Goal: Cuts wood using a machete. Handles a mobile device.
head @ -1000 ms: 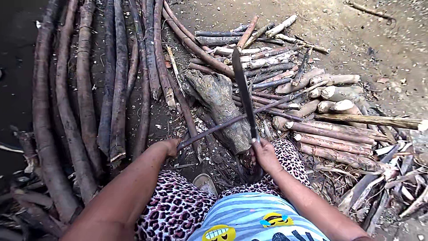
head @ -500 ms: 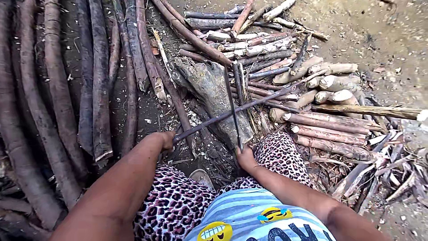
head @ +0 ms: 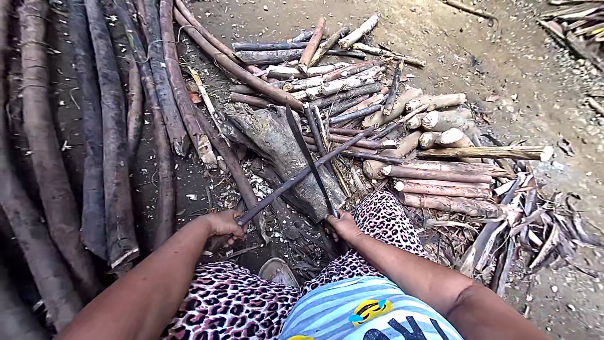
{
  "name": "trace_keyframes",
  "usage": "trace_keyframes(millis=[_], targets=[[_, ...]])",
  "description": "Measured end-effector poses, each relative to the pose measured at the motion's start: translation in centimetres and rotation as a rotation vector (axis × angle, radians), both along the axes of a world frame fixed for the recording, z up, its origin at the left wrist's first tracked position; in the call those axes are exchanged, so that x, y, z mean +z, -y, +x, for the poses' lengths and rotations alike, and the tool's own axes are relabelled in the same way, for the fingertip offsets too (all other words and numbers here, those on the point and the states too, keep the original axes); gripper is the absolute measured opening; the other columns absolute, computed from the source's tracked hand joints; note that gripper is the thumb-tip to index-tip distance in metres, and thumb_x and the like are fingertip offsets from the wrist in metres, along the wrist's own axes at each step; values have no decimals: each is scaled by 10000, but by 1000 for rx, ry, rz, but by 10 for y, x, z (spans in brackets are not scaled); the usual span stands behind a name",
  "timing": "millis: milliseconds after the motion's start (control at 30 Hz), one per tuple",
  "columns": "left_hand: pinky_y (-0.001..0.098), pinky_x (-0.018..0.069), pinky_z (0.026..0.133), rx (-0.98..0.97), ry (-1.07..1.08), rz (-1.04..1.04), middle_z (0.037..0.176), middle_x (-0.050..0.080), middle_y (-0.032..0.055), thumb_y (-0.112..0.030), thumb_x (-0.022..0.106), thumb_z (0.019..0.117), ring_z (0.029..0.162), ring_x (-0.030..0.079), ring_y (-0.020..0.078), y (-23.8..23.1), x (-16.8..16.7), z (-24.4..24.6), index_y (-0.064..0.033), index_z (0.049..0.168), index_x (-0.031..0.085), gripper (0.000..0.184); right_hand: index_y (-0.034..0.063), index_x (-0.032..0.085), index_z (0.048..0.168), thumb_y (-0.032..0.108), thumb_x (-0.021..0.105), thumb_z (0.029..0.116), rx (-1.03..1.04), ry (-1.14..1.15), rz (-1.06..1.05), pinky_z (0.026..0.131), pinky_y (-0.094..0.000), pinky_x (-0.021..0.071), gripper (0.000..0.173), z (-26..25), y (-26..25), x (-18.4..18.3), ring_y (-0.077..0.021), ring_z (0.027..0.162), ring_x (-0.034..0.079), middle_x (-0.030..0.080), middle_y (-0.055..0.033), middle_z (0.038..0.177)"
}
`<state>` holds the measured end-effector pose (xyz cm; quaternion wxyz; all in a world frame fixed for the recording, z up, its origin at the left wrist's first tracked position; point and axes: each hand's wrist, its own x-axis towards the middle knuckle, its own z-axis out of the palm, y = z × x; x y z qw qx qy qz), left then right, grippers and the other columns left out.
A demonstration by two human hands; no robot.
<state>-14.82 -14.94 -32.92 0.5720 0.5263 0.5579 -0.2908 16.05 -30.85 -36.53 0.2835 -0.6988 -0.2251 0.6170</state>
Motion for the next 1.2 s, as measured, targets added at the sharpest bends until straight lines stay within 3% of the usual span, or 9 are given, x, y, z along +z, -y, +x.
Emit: trace_keyframes(millis=[67,167,367,667,733,833,900,1100,1200], targets=[[331,570,622,-135,-75,219,860,625,110,-42,718,954,653,631,183,0,-5,2,-41,1253,577,331,36,545,1058,193,489,1088,30,-14,-32,439,-268,452,169,-1,-2,4,-107,433,459,459,0,609],[681,479,992,-209,-136,514,1203,656,328,-96,742,936,1154,638,496,-7,-23,-4,42,1315,606,426,59,497,959,257,388,1134,-26,-126,-64,417,-252,449,285,-7,-3,27,-95,411,441,434,18,570],[679,495,975,-235,-151,527,1236,632,321,-57,776,880,1176,627,497,-3,-36,5,41,1379,493,582,23,553,956,244,390,1134,-47,-11,196,448,-229,493,327,-2,-13,98,-72,436,498,492,15,585],[679,492,974,-302,-147,498,1268,620,310,69,746,849,1194,618,493,-1,-16,7,39,1387,469,605,114,484,960,156,295,1126,-268,290,1353,432,-313,557,255,26,-83,220,-87,455,556,527,80,592],[689,499,954,-312,-167,522,1252,623,318,68,750,845,1181,622,506,1,-15,8,34,1376,475,599,77,485,934,189,316,1113,-287,394,1174,424,-325,542,271,13,-73,171,-101,432,540,506,50,557],[688,491,986,-305,-181,562,1312,578,345,55,735,880,1215,598,526,3,-11,9,45,1419,445,612,-41,563,1154,264,399,1114,52,437,342,604,-393,532,348,-7,-14,54,-189,567,565,554,-102,709],[695,469,1017,-308,-169,584,1341,560,363,29,725,913,1234,577,550,-1,-12,4,58,1454,437,614,-4,561,1144,280,417,1121,178,290,-40,535,-331,521,319,-17,-4,22,-157,514,537,520,-68,729],[535,486,981,-270,151,234,1186,634,257,-27,793,889,1077,616,342,-14,-8,-25,45,1306,585,471,38,536,1062,333,425,1124,118,16,-107,446,-274,464,321,9,-11,20,-111,442,460,452,-2,629],[296,520,705,-183,89,83,946,706,61,-10,772,885,758,622,102,-6,-13,-23,-44,1188,659,325,48,520,993,325,413,1127,76,-56,-75,431,-266,455,326,15,-5,14,-105,421,453,443,12,585]])
